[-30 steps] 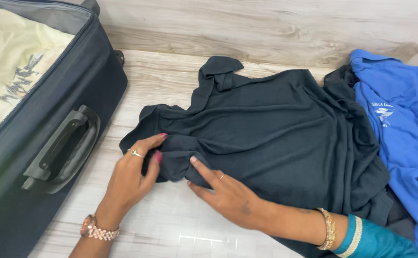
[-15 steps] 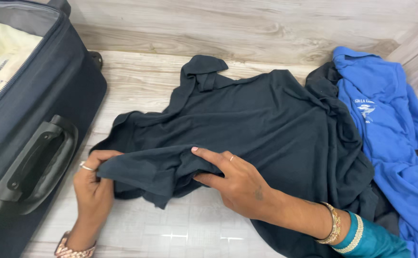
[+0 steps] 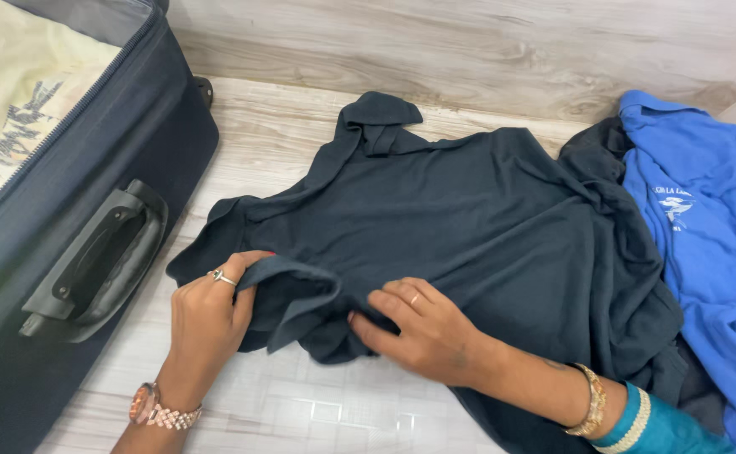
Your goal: The person folds several garments one by one on a light-colored floor next to an open suitcase. They fold a white shirt, a patterned cloth, a neon green top, a light-colored t-shirt, and a dark long-sleeved shirt, placing each folded item into the suitcase.
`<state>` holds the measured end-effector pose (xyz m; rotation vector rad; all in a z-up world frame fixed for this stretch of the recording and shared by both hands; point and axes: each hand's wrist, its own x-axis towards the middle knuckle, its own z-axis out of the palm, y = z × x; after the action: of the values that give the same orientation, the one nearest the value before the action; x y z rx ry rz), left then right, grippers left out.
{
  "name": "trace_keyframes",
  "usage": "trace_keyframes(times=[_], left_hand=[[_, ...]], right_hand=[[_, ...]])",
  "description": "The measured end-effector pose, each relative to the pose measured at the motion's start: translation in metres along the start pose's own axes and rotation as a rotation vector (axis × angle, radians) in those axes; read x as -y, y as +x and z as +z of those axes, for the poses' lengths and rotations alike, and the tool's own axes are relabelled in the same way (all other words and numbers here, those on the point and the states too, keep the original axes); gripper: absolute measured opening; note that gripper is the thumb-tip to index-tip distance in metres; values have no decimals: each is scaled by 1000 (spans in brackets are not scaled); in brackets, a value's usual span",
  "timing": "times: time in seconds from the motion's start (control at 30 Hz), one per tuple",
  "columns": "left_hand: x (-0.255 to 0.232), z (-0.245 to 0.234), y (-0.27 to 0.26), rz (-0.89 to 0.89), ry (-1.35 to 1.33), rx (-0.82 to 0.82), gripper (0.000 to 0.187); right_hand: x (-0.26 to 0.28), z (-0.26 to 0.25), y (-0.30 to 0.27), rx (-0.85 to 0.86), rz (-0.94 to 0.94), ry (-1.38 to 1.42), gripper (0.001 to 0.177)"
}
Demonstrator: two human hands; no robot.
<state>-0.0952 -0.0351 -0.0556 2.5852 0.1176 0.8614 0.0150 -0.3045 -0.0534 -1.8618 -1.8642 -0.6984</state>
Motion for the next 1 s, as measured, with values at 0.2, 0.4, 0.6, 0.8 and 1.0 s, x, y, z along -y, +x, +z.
trace_keyframes(times=[0.2, 0.4, 0.6, 0.8, 1.0], left_hand=[[2, -16, 5, 17, 182, -16, 17], [16, -19, 5, -260, 566, 247, 34], [26, -14, 1, -258, 601, 229, 29], [10, -43, 7, -104, 479, -252, 14], [-5, -60, -3, -164, 522, -202, 25]], right_hand=[[11, -50, 11, 50, 104, 897, 29], [-45, -2, -5, 110, 1425, 1010, 54], [-54, 28, -32, 349, 1178, 787, 66], [-31, -2, -8, 499, 1108, 764, 86], [-15, -36, 3, 444, 956, 951, 80]])
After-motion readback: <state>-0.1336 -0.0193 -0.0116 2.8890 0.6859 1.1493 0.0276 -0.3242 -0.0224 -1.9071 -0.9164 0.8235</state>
